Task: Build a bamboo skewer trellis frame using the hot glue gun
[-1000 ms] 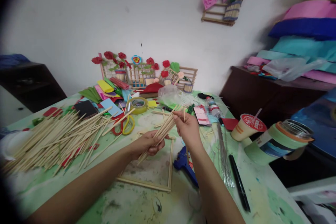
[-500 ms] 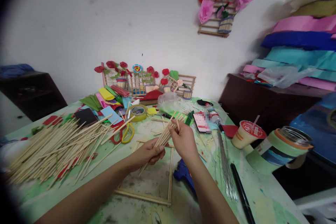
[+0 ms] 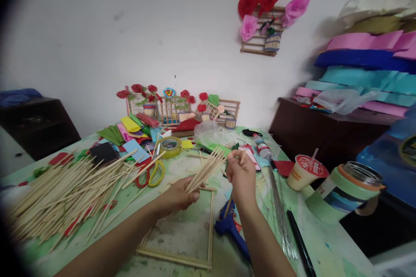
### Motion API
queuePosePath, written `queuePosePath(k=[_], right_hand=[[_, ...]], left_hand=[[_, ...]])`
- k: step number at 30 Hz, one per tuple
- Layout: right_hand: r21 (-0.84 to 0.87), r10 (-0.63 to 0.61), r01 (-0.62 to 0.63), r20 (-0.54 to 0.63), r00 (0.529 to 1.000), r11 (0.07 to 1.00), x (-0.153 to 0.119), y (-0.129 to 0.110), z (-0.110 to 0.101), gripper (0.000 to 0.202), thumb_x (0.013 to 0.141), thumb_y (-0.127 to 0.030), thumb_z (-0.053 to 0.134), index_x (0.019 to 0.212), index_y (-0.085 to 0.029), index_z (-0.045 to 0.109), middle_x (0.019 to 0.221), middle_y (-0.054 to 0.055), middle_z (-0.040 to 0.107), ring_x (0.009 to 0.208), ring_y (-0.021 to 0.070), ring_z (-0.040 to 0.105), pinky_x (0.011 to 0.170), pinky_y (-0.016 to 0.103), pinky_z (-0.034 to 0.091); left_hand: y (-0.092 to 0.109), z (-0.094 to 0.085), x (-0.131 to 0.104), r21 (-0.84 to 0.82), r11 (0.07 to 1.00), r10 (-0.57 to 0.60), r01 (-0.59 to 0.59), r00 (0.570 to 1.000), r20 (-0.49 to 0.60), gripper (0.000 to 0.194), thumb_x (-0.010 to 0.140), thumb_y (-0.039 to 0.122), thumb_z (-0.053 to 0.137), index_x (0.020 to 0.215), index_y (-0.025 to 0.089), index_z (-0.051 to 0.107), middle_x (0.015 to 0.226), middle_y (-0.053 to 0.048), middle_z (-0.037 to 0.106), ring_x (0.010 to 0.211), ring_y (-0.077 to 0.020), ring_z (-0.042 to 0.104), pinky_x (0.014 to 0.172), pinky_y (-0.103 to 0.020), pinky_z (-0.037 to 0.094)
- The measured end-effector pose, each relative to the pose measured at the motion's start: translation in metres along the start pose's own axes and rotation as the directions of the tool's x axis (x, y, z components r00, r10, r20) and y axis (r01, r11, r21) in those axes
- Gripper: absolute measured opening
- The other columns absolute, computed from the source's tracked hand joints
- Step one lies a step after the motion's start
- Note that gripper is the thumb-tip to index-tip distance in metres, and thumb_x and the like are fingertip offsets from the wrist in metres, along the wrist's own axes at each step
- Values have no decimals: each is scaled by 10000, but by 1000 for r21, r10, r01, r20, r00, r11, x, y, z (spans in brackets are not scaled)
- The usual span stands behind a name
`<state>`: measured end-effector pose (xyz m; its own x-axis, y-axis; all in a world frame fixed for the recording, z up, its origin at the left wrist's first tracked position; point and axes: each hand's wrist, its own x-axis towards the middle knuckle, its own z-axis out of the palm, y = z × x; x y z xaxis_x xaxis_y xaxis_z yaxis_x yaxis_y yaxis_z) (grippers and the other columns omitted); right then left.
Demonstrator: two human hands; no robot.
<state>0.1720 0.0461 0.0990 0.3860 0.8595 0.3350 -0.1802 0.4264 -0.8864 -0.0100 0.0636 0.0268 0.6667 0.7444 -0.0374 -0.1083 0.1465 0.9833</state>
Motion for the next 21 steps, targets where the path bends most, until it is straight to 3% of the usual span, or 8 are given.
queuePosePath(k=[5, 9, 12, 15, 18, 21], right_hand=[[136, -156, 196, -263, 952, 971, 12, -13, -16, 298, 736, -381, 680, 726, -203, 441, 577, -72, 497, 431, 60, 451, 350, 144, 234], [138, -190, 250, -349, 918, 958, 15, -13, -19, 307, 762, -432, 649, 794, -214, 434, 698, -6, 628, 530, 102, 543, 370, 156, 292], [168, -167, 224, -297, 940, 960, 13, -10, -16, 311, 794, -423, 624, 744, -213, 399, 543, -67, 510, 431, 72, 456, 386, 168, 310], [178, -96, 128, -175, 980, 976, 9, -7, -10, 363, 805, -434, 617, 691, -216, 350, 488, -107, 371, 394, 57, 396, 380, 165, 307], [153, 14, -4, -61, 998, 988, 4, -3, -1, 370, 787, -473, 623, 710, -224, 360, 506, -107, 375, 380, 60, 398, 348, 161, 281], [89, 107, -110, 42, 993, 990, -3, 4, 9, 381, 767, -510, 623, 727, -229, 370, 495, -118, 354, 324, 38, 289, 313, 157, 169]], left_hand=[[2, -6, 2, -225, 974, -10, -3, 998, -55, 431, 775, 517, 620, 997, 167, 500, 629, 62, 477, 382, 1, 225, 362, -150, 141], [7, -7, 2, -335, 942, -20, -3, 998, -65, 376, 797, 453, 618, 1002, 156, 514, 628, 58, 477, 378, 7, 220, 359, -143, 133], [9, -5, 1, -372, 928, -22, -1, 998, -57, 367, 790, 431, 633, 999, 152, 519, 626, 57, 481, 372, 8, 227, 350, -141, 133], [10, -2, -1, -366, 931, -25, 2, 998, -58, 368, 779, 420, 647, 995, 151, 518, 625, 60, 477, 371, 9, 234, 347, -137, 131], [11, 2, -2, -319, 948, -24, 3, 998, -63, 366, 785, 423, 642, 996, 155, 511, 631, 63, 476, 369, 11, 226, 345, -134, 130], [9, 4, -3, -269, 963, -2, -16, 998, -65, 364, 795, 443, 627, 992, 163, 504, 622, 66, 476, 364, 7, 227, 340, -134, 141]])
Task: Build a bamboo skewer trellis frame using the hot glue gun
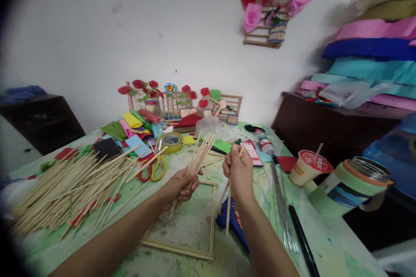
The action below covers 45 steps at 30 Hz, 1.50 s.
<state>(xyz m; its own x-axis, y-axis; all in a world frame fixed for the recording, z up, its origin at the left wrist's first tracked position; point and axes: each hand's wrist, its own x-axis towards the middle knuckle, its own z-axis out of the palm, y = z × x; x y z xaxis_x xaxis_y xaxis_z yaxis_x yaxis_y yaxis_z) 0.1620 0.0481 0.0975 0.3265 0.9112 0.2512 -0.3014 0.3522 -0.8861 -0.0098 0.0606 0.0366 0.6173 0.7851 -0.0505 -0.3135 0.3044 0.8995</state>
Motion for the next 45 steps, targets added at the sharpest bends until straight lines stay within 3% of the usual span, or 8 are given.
queuePosePath(k=[8, 14, 17, 24, 31, 36, 41, 45], right_hand=[[-391, -15, 51, 94, 995, 919, -10, 24, 10, 358, 699, -494, 681, 728, -196, 484, 449, -104, 376, 373, 61, 294, 360, 197, 196], [-241, 64, -26, 153, 986, 970, -13, 26, 12, 364, 774, -549, 569, 731, -210, 443, 453, -125, 278, 364, 56, 222, 363, 195, 181], [-297, -1, 37, 120, 993, 954, -13, 25, 11, 309, 777, -487, 592, 765, -203, 472, 465, -114, 311, 381, 65, 253, 381, 202, 205], [-708, -212, 293, 203, 956, 643, -11, 18, 6, 362, 819, -330, 543, 1145, -179, 580, 556, -60, 452, 492, 129, 429, 504, 251, 348], [-819, -206, 310, 238, 949, 483, -7, 16, 3, 234, 800, -307, 537, 987, -183, 603, 571, -24, 538, 503, 158, 480, 518, 267, 348], [-747, -187, 268, 194, 963, 609, -4, 16, 0, 134, 767, -322, 587, 724, -205, 539, 521, -39, 492, 484, 141, 449, 491, 250, 327], [-542, -233, 214, 35, 972, 813, 1, 4, -8, 299, 800, -444, 597, 682, -207, 458, 476, -77, 394, 423, 87, 332, 419, 213, 262], [-300, -314, 265, -126, 941, 916, 6, -8, -14, 337, 802, -472, 610, 692, -210, 431, 449, -106, 328, 360, 58, 279, 353, 190, 192]], left_hand=[[-6, 1, 0, 39, 998, 39, -39, 999, 18, 364, 770, 396, 664, 984, 167, 479, 596, 68, 497, 368, -4, 280, 346, -131, 191], [-5, 3, -1, 93, 995, 39, -39, 999, 2, 392, 765, 434, 656, 989, 165, 477, 593, 71, 486, 370, -1, 257, 355, -132, 190], [-6, 5, -1, 147, 988, 54, -53, 999, -5, 421, 775, 507, 616, 989, 168, 487, 589, 75, 463, 373, -5, 245, 355, -134, 187], [-10, 6, 1, 276, 958, 91, -80, 995, -27, 495, 802, 617, 495, 1001, 165, 494, 579, 71, 445, 382, -29, 245, 360, -155, 194], [-8, 1, 3, 535, 833, 206, -143, 977, -61, 415, 837, 577, 465, 871, 166, 514, 562, 59, 451, 421, -59, 311, 405, -190, 234], [-1, -1, 1, 663, 731, 264, -160, 963, -58, 361, 824, 526, 520, 809, 166, 537, 569, 44, 469, 487, -84, 380, 466, -203, 284], [-2, -6, 4, 542, 832, 171, -119, 984, -47, 409, 777, 563, 562, 846, 162, 522, 570, 54, 452, 451, -62, 334, 418, -190, 229], [-2, -5, 5, 356, 931, 135, -76, 981, -143, 425, 778, 573, 550, 893, 167, 495, 573, 69, 445, 396, -34, 273, 376, -173, 165]])
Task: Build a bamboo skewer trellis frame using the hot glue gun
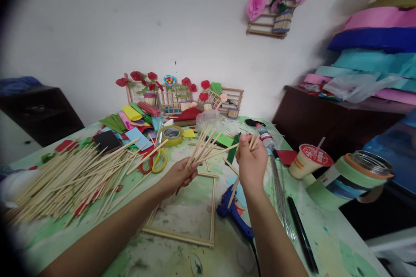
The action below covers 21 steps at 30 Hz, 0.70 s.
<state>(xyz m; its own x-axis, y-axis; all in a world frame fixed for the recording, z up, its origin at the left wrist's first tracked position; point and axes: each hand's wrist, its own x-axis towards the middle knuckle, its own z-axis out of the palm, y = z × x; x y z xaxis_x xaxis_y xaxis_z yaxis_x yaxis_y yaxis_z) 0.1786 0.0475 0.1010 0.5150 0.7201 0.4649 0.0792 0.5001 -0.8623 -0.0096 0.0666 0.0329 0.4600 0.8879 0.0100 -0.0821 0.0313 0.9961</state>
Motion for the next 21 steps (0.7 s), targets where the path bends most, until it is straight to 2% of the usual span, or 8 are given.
queuePosePath(k=[3, 6, 8, 10, 13, 16, 18, 21], right_hand=[[123, 6, -7, 5, 1000, 992, -2, -1, 3, 341, 798, -453, 630, 680, -207, 425, 458, -115, 290, 351, 44, 253, 342, 181, 169], [146, 53, -73, 133, 990, 987, -12, 2, 11, 326, 809, -441, 626, 691, -201, 440, 466, -114, 284, 363, 42, 244, 348, 180, 169], [138, 49, -73, 173, 984, 988, -18, 3, 16, 330, 833, -449, 594, 682, -198, 442, 479, -108, 278, 378, 46, 259, 355, 182, 184], [169, -7, -10, 101, 995, 986, -20, 2, 18, 339, 861, -465, 546, 677, -201, 438, 508, -97, 292, 400, 54, 305, 370, 180, 238], [277, -67, 88, -83, 994, 957, -16, -2, 17, 370, 860, -507, 519, 669, -204, 425, 578, -74, 369, 488, 72, 453, 470, 198, 409], [371, 40, -2, -95, 995, 929, -11, -5, 13, 383, 814, -558, 546, 705, -206, 443, 624, -54, 474, 553, 102, 549, 524, 239, 488], [390, 136, -120, -12, 991, 913, -11, -5, 13, 361, 791, -549, 579, 749, -209, 465, 601, -58, 500, 469, 89, 509, 417, 199, 422], [378, 212, -238, 108, 971, 895, -14, -2, 16, 320, 774, -477, 636, 737, -205, 473, 523, -92, 426, 354, 37, 336, 326, 140, 225]], left_hand=[[2, 4, -3, -78, 997, -21, 21, 1000, 7, 412, 784, 555, 559, 913, 170, 488, 578, 77, 437, 385, -22, 266, 368, -159, 162], [3, 6, -5, -75, 997, -28, 33, 997, 67, 401, 785, 549, 566, 898, 172, 484, 559, 83, 426, 382, -21, 277, 362, -149, 171], [2, 6, -5, -67, 997, -29, 35, 995, 95, 397, 784, 546, 572, 886, 174, 481, 547, 85, 419, 382, -22, 283, 359, -145, 174], [1, 4, -4, -82, 996, -35, 44, 994, 103, 391, 783, 538, 582, 882, 173, 480, 562, 81, 431, 384, -19, 285, 357, -142, 180], [-2, -2, 1, -157, 986, -46, 56, 997, 70, 378, 785, 513, 597, 905, 174, 480, 603, 71, 456, 390, -14, 296, 358, -136, 203], [-4, -7, 4, -262, 963, -47, 61, 997, 58, 366, 779, 479, 621, 929, 184, 466, 618, 71, 469, 393, -13, 305, 358, -128, 212], [-5, -8, 4, -305, 950, -47, 66, 996, 71, 353, 776, 459, 633, 915, 187, 456, 624, 68, 480, 391, -10, 310, 359, -125, 219], [-4, -6, 3, -313, 948, -44, 64, 997, 68, 333, 782, 445, 632, 878, 183, 450, 631, 60, 498, 393, -10, 331, 362, -123, 240]])
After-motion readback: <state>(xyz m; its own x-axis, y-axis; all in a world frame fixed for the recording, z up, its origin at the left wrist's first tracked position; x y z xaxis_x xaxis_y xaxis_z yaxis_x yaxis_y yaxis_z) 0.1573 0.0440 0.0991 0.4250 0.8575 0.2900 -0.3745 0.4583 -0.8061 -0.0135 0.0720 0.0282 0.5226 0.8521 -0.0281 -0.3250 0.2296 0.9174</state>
